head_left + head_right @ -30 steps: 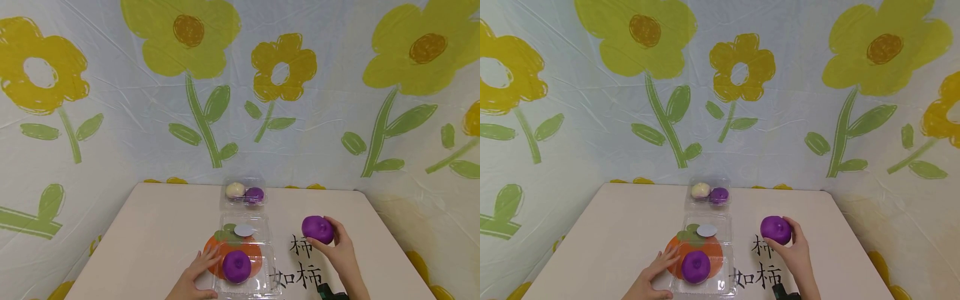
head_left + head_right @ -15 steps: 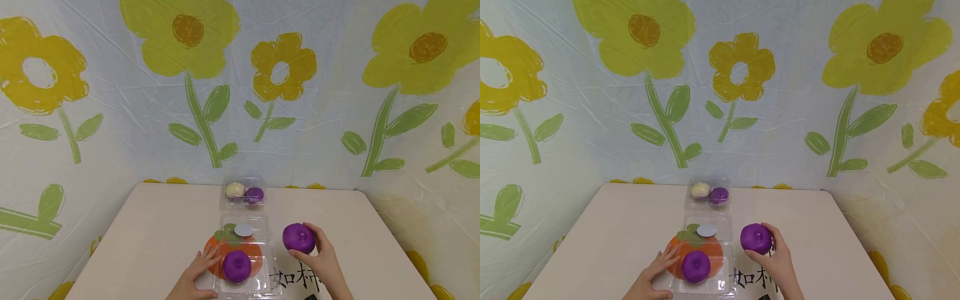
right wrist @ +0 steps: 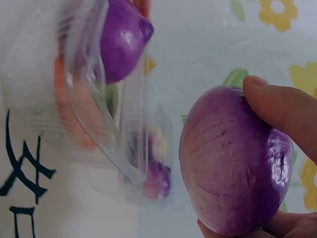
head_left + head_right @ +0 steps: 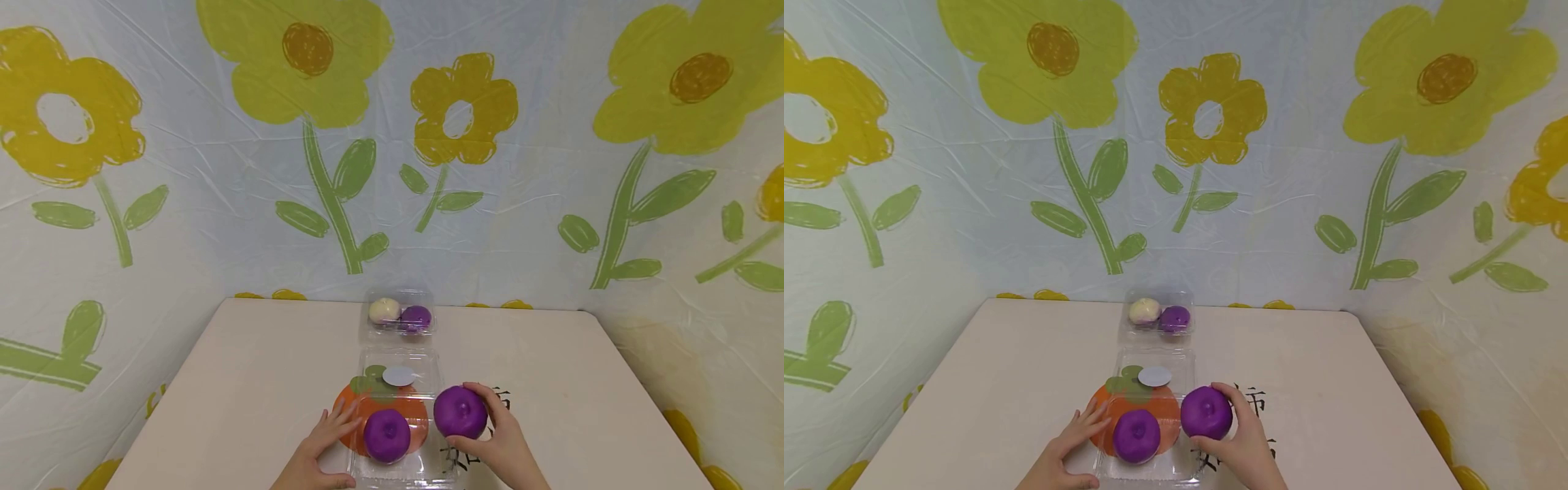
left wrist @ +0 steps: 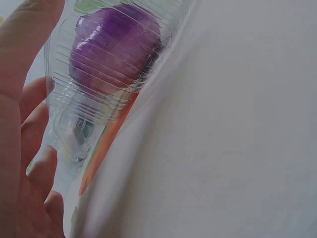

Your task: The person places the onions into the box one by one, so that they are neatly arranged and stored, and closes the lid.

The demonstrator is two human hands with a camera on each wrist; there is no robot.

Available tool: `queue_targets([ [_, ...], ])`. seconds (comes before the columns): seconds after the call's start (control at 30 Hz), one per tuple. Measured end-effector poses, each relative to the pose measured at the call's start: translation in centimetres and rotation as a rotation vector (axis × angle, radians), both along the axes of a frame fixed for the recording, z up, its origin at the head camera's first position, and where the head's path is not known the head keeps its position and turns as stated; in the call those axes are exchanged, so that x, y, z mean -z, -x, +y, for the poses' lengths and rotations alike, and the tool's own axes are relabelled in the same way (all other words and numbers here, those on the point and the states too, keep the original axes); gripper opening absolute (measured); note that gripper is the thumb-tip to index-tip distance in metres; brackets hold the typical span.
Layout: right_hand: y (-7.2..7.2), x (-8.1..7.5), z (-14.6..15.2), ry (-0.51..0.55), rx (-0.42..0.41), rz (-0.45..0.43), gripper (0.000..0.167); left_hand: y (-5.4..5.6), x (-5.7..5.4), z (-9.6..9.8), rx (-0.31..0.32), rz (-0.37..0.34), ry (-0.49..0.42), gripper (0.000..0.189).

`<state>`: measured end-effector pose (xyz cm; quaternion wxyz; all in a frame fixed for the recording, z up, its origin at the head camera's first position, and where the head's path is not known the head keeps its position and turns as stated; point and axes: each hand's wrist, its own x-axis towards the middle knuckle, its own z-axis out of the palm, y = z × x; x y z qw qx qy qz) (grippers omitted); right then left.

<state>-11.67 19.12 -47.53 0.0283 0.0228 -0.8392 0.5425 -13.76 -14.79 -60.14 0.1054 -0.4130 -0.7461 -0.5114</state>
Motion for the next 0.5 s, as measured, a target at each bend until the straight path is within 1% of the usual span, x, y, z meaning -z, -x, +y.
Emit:
queue_targets([
  [0.13, -0.2, 0.6, -0.7, -0.024, -0.035, -0.009, 0.082, 0.0, 0.0, 0.0, 0.001, 0.001, 0.0, 0.086],
  [0.3, -0.5, 1.2, -1.3, -0.106, -0.12, -0.012, 0.083, 0.0, 0.1, 0.0, 0.004, 0.002, -0.004, 0.086],
  [0.37, -0.6, 1.4, -1.5, -0.14, -0.158, -0.003, 0.084, 0.0, 0.1, 0.0, 0.005, 0.004, -0.006, 0.085],
  [0.5, -0.8, 1.9, -1.6, -0.157, -0.217, 0.025, 0.085, 0.1, 0.2, 0.0, 0.002, 0.018, -0.005, 0.085],
])
